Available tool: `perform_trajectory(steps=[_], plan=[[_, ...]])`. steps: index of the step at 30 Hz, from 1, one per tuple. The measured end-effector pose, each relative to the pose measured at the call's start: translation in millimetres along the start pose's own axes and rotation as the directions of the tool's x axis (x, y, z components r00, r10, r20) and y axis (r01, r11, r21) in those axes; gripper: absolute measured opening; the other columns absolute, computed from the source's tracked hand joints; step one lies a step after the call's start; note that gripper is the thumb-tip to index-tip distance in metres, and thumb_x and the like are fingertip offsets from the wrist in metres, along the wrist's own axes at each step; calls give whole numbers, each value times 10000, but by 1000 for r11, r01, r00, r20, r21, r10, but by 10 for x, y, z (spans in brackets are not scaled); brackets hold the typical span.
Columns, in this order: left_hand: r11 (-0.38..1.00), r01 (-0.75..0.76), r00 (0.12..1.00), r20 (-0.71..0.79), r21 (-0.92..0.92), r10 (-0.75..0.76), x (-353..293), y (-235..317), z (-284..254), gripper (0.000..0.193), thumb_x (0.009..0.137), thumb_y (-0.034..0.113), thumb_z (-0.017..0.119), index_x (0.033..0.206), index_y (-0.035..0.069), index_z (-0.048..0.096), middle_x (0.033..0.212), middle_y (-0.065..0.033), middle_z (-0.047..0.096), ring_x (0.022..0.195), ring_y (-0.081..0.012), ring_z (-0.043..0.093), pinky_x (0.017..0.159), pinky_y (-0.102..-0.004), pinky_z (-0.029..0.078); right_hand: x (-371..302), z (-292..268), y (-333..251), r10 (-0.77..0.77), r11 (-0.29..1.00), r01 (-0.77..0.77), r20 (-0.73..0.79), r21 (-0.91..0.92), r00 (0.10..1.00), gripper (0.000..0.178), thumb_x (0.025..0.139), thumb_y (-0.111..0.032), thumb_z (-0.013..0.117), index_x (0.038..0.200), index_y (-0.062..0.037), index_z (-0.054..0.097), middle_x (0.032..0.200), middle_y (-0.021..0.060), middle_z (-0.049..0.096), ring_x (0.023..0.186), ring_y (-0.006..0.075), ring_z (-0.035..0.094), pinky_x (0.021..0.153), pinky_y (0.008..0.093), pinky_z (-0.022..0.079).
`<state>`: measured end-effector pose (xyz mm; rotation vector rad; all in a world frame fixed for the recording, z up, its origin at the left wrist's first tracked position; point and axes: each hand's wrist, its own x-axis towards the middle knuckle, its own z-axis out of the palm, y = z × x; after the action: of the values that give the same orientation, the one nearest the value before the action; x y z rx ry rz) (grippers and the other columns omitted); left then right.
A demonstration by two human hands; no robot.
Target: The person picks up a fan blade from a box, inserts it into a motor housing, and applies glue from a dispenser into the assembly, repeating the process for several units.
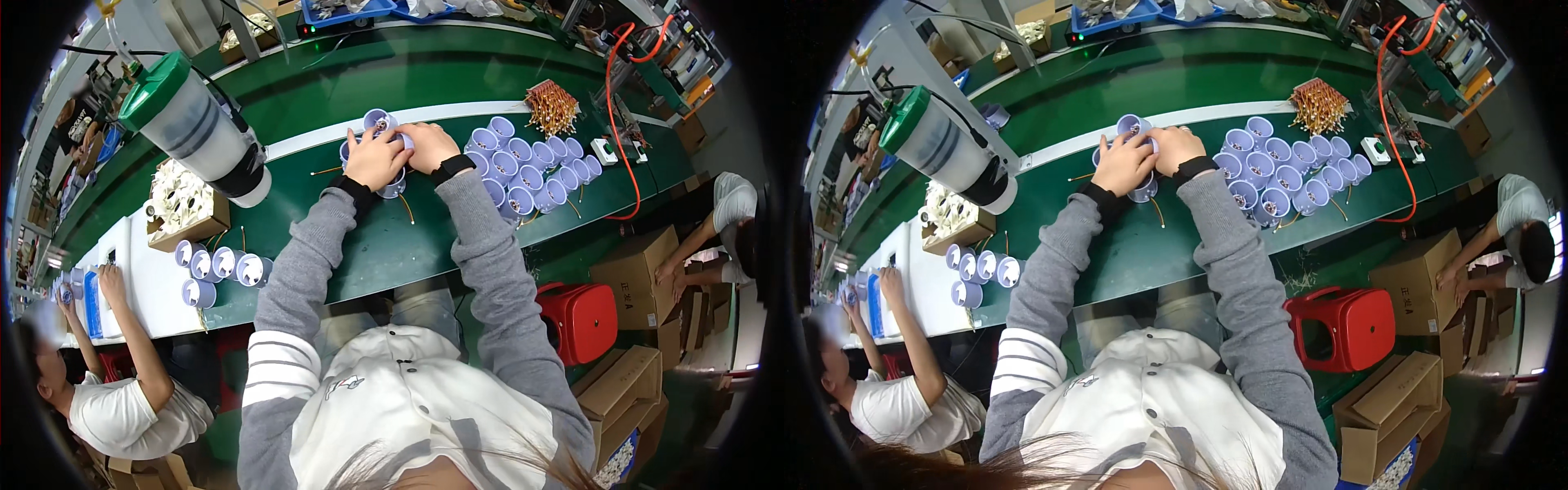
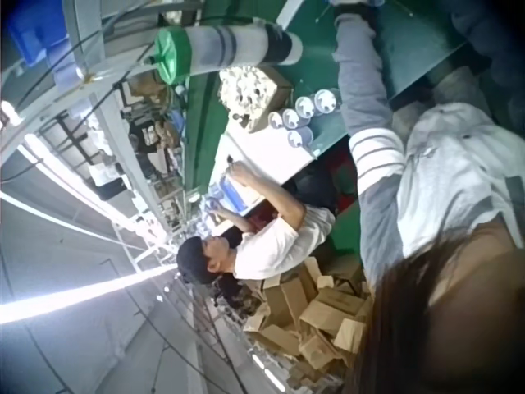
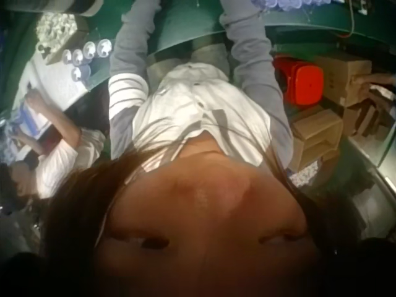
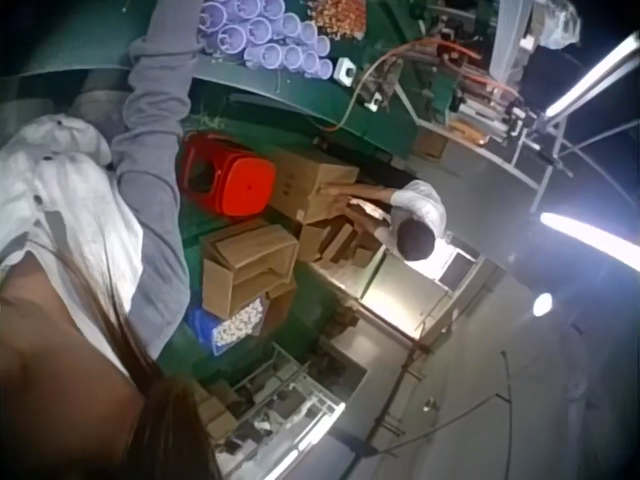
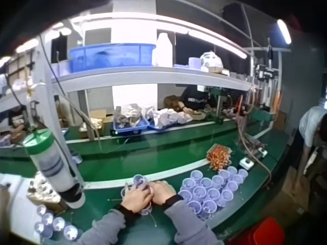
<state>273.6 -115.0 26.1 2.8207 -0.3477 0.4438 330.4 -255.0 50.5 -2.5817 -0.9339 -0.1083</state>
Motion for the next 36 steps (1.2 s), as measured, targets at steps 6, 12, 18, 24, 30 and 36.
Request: perform_trajectory(steps=[6,12,18,24,30,36], plan=[[997,42,999,-15,-65,-43,-212,15,-92,323,881,401,521,1050,142,612,1106,-56,592,1137,-341,469,953,-700,247,-226,-24,-181,141,990,-142,-29,-22,990,580,681,-134,712,1217,-71,501,1128,211,577,999,363,580,843,423,489],[992,84,995,-52,-91,-89,-621,82,-203,351,866,415,546,1062,127,587,1051,-80,611,1113,-352,478,955,-686,260,-488,361,-88,9,938,51,-173,342,985,688,708,-107,727,1300,-11,392,1167,199,556,1037,335,585,864,354,490],[995,58,991,-112,-76,-67,-1067,115,-331,383,841,382,599,1125,128,562,1136,-83,573,1193,-354,420,990,-677,231,-684,487,-248,-109,827,125,-61,548,992,755,720,-60,684,1383,-36,326,1248,216,505,1120,333,534,912,372,454],[991,108,967,-223,-78,-123,-1412,211,-468,532,768,378,688,1209,133,522,1326,-126,435,1304,-388,304,1013,-683,194,-690,503,-410,-173,652,7,140,758,975,775,771,61,587,1451,-77,242,1355,120,425,1190,193,475,958,296,422],[959,237,960,-116,-153,-256,-1678,244,-566,815,654,402,781,1333,142,414,1449,-196,248,1337,-478,197,1002,-683,216,-698,367,-436,-224,629,40,132,776,966,727,787,58,527,1447,-74,251,1374,118,415,1248,204,421,979,305,402],[916,240,963,-42,-322,-267,-1600,128,-458,890,635,337,810,1375,142,356,1465,-203,224,1344,-496,164,1023,-638,245,-573,174,-508,-106,755,23,88,655,990,553,858,-20,525,1387,-60,372,1372,103,432,1236,192,436,970,297,405]])
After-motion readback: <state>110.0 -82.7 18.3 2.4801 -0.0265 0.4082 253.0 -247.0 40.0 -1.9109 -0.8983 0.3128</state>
